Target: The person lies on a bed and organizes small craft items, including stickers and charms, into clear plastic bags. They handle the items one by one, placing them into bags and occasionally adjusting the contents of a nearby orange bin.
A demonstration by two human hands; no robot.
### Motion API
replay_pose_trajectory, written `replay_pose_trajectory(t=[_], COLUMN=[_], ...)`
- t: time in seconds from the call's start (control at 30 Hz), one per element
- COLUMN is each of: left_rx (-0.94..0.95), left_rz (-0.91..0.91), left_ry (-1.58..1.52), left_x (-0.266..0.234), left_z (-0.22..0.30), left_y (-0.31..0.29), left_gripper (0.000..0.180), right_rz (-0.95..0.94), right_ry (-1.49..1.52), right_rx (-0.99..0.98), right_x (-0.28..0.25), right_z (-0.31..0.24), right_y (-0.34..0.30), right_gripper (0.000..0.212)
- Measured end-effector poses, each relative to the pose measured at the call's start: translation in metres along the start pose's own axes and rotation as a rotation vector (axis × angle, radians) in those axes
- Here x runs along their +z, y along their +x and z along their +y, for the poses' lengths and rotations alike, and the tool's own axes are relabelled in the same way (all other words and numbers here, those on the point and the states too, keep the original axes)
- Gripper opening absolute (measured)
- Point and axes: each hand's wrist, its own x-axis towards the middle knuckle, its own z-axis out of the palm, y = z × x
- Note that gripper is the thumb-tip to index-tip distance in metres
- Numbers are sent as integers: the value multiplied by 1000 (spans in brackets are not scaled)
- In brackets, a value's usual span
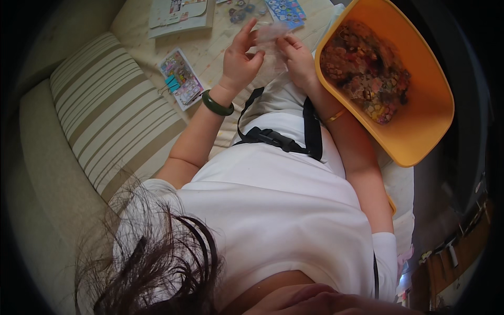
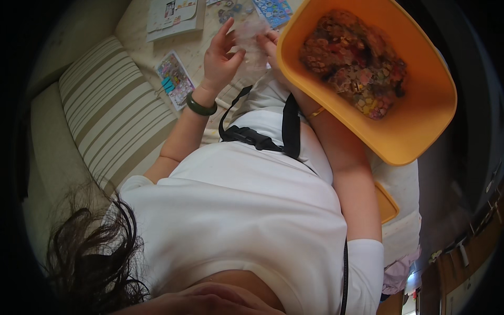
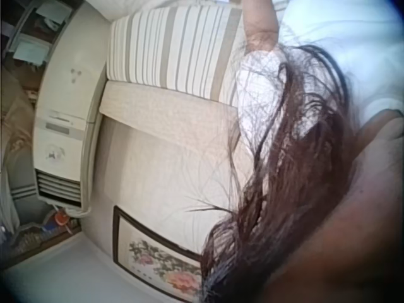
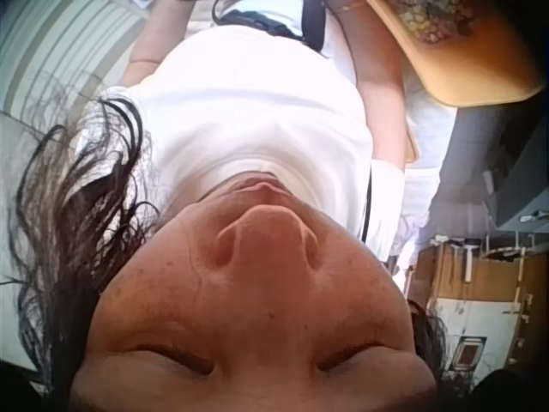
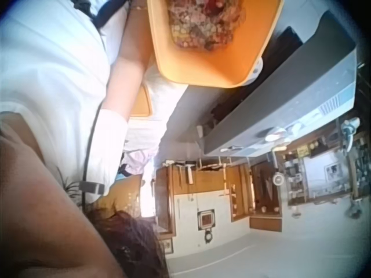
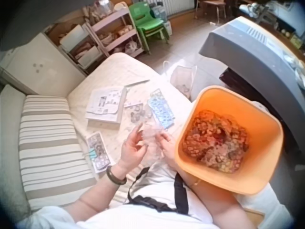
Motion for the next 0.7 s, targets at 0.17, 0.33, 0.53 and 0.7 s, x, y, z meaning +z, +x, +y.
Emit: replay_pose_trajectory(t=[0.17,0.33,0.53,0.7], left_rx=[-79,124,417,-64], left_rz=[105,-77,-174,-16], left_ry=[-135,614,889,568], left_x=[-38,-26,8,-28], left_z=[-14,-33,-48,-51], left_y=[24,32,29,34], left_gripper=[40,17,20,18], right_rz=[263,-83,-31,23], right_ry=[466,779,688,648], right_rx=[99,179,198,171], right_x=[5,-16,-13,-8], right_z=[-5,0,-2,-6], right_y=[1,3,4,2], right_gripper=[11,6,7,4])
